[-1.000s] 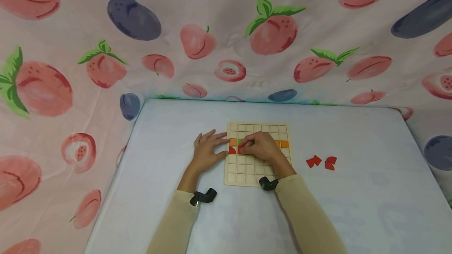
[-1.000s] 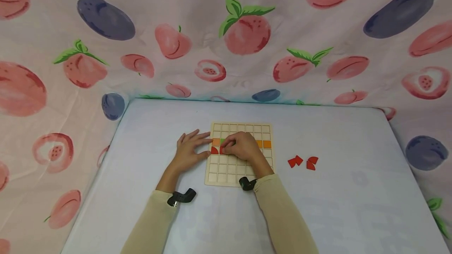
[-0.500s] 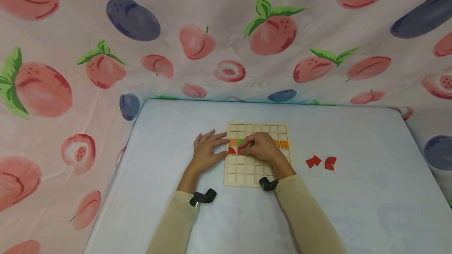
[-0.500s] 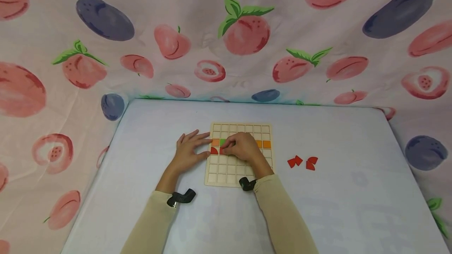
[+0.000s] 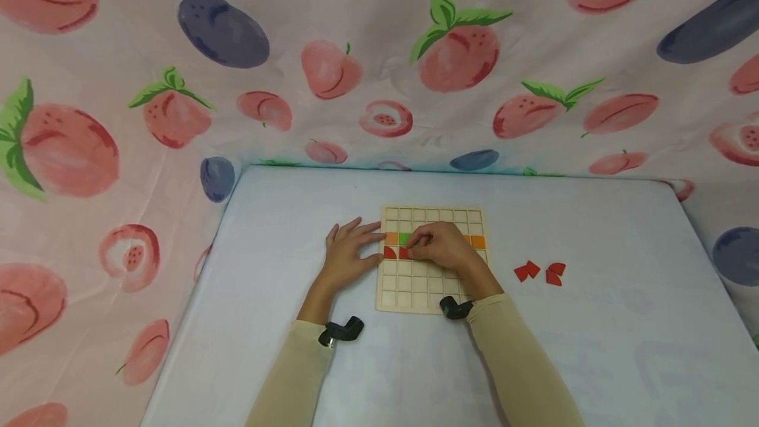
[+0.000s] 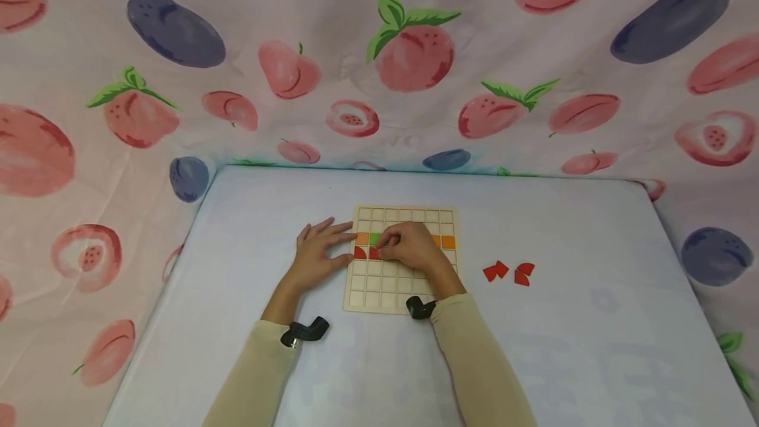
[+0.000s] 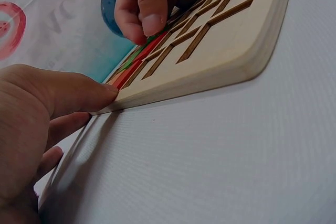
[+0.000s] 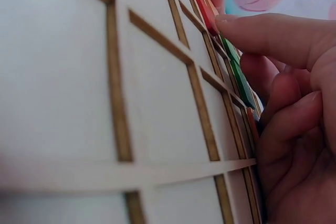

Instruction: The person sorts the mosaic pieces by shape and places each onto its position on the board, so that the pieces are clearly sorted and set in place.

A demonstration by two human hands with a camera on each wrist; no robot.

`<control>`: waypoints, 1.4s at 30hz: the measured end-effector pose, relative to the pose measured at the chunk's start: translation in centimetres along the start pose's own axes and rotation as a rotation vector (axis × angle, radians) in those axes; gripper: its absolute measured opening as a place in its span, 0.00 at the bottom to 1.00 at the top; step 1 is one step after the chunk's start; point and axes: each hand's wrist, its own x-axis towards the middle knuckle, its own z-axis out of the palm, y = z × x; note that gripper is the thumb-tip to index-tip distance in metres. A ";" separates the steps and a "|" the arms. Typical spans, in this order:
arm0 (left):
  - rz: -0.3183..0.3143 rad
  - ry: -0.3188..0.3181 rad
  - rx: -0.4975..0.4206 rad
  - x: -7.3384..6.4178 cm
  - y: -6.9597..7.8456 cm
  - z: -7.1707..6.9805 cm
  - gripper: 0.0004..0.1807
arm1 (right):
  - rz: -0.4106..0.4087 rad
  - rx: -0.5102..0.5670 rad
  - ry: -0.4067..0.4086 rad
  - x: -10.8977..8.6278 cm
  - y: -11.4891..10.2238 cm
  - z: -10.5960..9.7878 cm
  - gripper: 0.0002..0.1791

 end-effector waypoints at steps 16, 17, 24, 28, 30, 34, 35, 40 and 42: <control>0.000 0.003 0.003 0.0 0.0 0.0 0.23 | -0.031 -0.022 -0.001 -0.2 -0.6 -0.1 0.07; -0.003 0.002 0.005 0.0 0.0 0.0 0.23 | -0.034 -0.023 -0.003 -0.3 -0.6 -0.1 0.07; 0.000 0.010 0.003 0.0 0.0 0.1 0.23 | -0.038 -0.041 -0.004 -0.3 -0.7 -0.1 0.06; 0.003 0.014 -0.006 0.0 0.0 0.1 0.23 | -0.045 -0.046 -0.002 -0.4 -0.7 -0.2 0.06; 0.005 0.017 -0.011 0.0 0.0 0.1 0.23 | -0.044 -0.048 -0.005 -0.4 -0.7 -0.2 0.06; 0.005 0.023 -0.012 -0.1 -0.1 0.1 0.22 | -0.040 -0.050 -0.015 -0.2 -0.5 -0.1 0.05; 0.004 0.024 -0.012 -0.1 -0.1 0.1 0.22 | -0.045 -0.053 -0.016 -0.2 -0.4 -0.1 0.05; -0.001 0.028 -0.015 -0.1 0.1 0.1 0.21 | -0.012 0.020 -0.006 -0.5 0.2 -0.5 0.05; -0.006 0.029 -0.017 -0.1 0.2 0.1 0.21 | 0.022 0.079 -0.003 -0.7 0.4 -0.9 0.06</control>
